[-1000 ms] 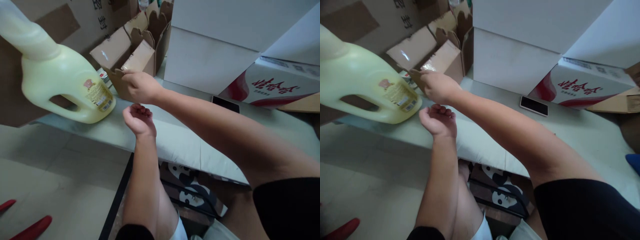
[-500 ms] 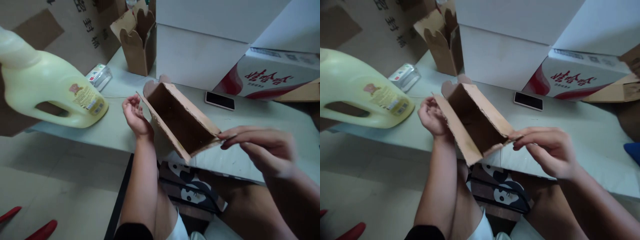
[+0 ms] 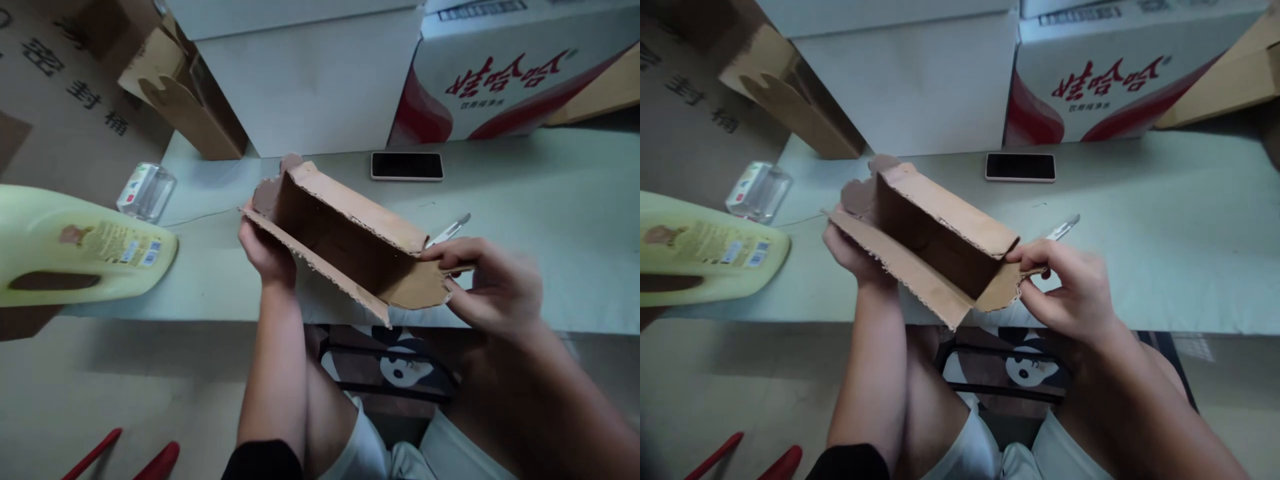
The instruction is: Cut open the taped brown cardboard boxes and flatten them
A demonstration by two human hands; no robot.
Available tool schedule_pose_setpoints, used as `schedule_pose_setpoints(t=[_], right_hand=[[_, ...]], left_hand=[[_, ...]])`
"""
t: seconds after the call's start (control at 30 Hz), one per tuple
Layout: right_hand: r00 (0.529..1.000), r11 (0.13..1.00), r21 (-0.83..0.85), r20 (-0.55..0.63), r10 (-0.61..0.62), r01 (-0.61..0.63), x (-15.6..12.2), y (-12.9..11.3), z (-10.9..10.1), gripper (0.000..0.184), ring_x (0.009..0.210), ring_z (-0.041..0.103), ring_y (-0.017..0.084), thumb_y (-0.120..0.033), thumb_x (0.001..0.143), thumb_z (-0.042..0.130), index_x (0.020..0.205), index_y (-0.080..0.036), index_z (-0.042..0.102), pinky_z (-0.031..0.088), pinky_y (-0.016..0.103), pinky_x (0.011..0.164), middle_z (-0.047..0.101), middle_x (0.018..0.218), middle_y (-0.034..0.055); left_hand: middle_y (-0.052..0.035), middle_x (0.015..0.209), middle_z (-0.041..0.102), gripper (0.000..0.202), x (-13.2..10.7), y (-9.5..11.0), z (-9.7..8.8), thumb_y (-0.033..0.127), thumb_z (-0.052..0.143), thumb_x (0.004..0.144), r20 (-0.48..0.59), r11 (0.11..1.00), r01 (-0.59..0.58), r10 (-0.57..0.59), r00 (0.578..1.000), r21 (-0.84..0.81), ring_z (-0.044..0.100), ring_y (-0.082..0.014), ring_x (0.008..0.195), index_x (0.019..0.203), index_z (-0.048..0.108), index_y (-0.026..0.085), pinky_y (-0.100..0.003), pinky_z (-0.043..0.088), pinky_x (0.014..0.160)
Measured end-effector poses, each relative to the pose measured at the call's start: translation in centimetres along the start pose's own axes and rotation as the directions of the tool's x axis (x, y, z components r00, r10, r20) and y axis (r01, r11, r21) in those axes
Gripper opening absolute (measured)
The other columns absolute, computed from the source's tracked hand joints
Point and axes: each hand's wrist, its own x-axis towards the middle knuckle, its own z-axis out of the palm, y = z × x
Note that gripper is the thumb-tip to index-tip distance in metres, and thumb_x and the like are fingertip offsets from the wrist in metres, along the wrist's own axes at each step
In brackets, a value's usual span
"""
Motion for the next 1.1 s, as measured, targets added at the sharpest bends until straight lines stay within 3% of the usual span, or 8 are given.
schedule_pose_setpoints(t=[0.1, 0.2, 0.27, 0.37, 0.5, 0.6, 0.77, 1.1], right_hand=[[0.999, 0.999, 0.020, 0.000, 0.034, -0.034, -0.3, 0.2, -0.5, 0.014, 0.088, 0.077, 0.026, -0.014, 0.078, 0.061, 0.078, -0.026, 0.054, 0.052, 0.031, 0.054, 0.077, 0.090, 0.0047], [0.997, 0.994, 0.080, -0.018, 0.075, -0.074, -0.3, 0.7, -0.3, 0.012, 0.099, 0.077, 0.029, -0.020, 0.082, 0.061, 0.079, -0.026, 0.051, 0.054, 0.034, 0.055, 0.077, 0.118, 0.0094], [0.994, 0.982, 0.167, -0.056, 0.099, -0.088, -0.4, 1.0, 0.1, 0.015, 0.093, 0.076, 0.025, -0.021, 0.085, 0.062, 0.093, -0.028, 0.053, 0.054, 0.033, 0.053, 0.070, 0.135, 0.0081], [0.986, 0.960, 0.261, -0.105, 0.127, -0.096, -0.6, 1.5, 0.7, 0.045, 0.098, 0.074, 0.020, -0.022, 0.086, 0.068, 0.124, -0.037, 0.047, 0.055, 0.027, 0.051, 0.060, 0.148, 0.0058], [0.977, 0.981, 0.146, -0.153, 0.152, -0.129, -0.9, 2.3, 1.4, 0.057, 0.095, 0.071, 0.020, -0.032, 0.086, 0.072, 0.135, -0.040, 0.044, 0.058, 0.031, 0.056, 0.052, 0.151, 0.0077], [0.968, 0.994, 0.040, -0.225, 0.112, -0.106, -1.0, 2.8, 1.6, 0.067, 0.101, 0.068, 0.022, -0.038, 0.084, 0.075, 0.141, -0.040, 0.042, 0.062, 0.040, 0.079, 0.048, 0.152, 0.0089], [0.998, 0.995, 0.077, 0.029, 0.058, -0.060, -1.2, 3.2, 1.7, 0.032, 0.137, 0.054, 0.028, -0.036, 0.102, 0.049, 0.132, -0.033, 0.059, 0.048, 0.050, 0.114, 0.056, 0.145, 0.0090], [0.998, 0.997, 0.064, -0.049, 0.034, -0.031, -1.6, 3.8, 3.0, 0.032, 0.136, 0.053, 0.033, -0.039, 0.101, 0.043, 0.125, -0.035, 0.064, 0.040, 0.059, 0.120, 0.054, 0.140, 0.0064]], left_hand=[[-0.0080, 0.095, 0.069, 0.037, 0.0, -0.5, 0.1, 0.057, 0.046, 0.093, 0.022, 0.998, -0.055, 0.054, 0.998, 0.032, 0.065, -0.0272, 0.118, 0.084, 0.063, 0.026, -0.040, 0.053, 0.104], [-0.0086, 0.101, 0.070, 0.043, -0.1, -1.3, -0.3, 0.057, 0.042, 0.094, -0.003, 0.982, -0.155, 0.157, 0.988, 0.104, 0.065, -0.0262, 0.119, 0.085, 0.067, 0.023, -0.040, 0.051, 0.107], [-0.0081, 0.102, 0.070, 0.044, -0.2, -1.7, -0.5, 0.054, 0.041, 0.095, -0.019, 0.960, -0.220, 0.227, 0.974, 0.172, 0.066, -0.0245, 0.114, 0.083, 0.069, 0.022, -0.040, 0.050, 0.108], [-0.0069, 0.096, 0.069, 0.036, -0.5, -2.1, -0.5, 0.045, 0.045, 0.094, 0.037, 0.929, -0.307, 0.306, 0.951, 0.206, 0.067, -0.0219, 0.107, 0.079, 0.069, 0.022, -0.039, 0.049, 0.108], [-0.0063, 0.092, 0.067, 0.031, -0.5, -2.4, -0.6, 0.042, 0.053, 0.091, 0.064, 0.922, -0.324, 0.318, 0.946, 0.212, 0.065, -0.0202, 0.100, 0.072, 0.065, 0.021, -0.036, 0.049, 0.103], [-0.0030, 0.087, 0.064, 0.029, -0.1, -2.8, -1.1, 0.048, 0.065, 0.085, 0.034, 0.923, -0.271, 0.272, 0.962, 0.272, 0.063, -0.0182, 0.089, 0.073, 0.062, 0.022, -0.033, 0.051, 0.096], [-0.0026, 0.094, 0.063, 0.025, 0.3, -3.1, -1.6, 0.044, 0.072, 0.080, 0.075, 0.903, -0.305, 0.297, 0.952, 0.301, 0.062, -0.0172, 0.093, 0.085, 0.064, 0.021, -0.031, 0.050, 0.093], [-0.0061, 0.114, 0.069, 0.019, 0.0, -2.5, -1.2, 0.027, 0.065, 0.087, 0.127, 0.914, -0.246, 0.216, 0.968, 0.324, 0.065, -0.0228, 0.119, 0.104, 0.071, 0.021, -0.039, 0.045, 0.112]])
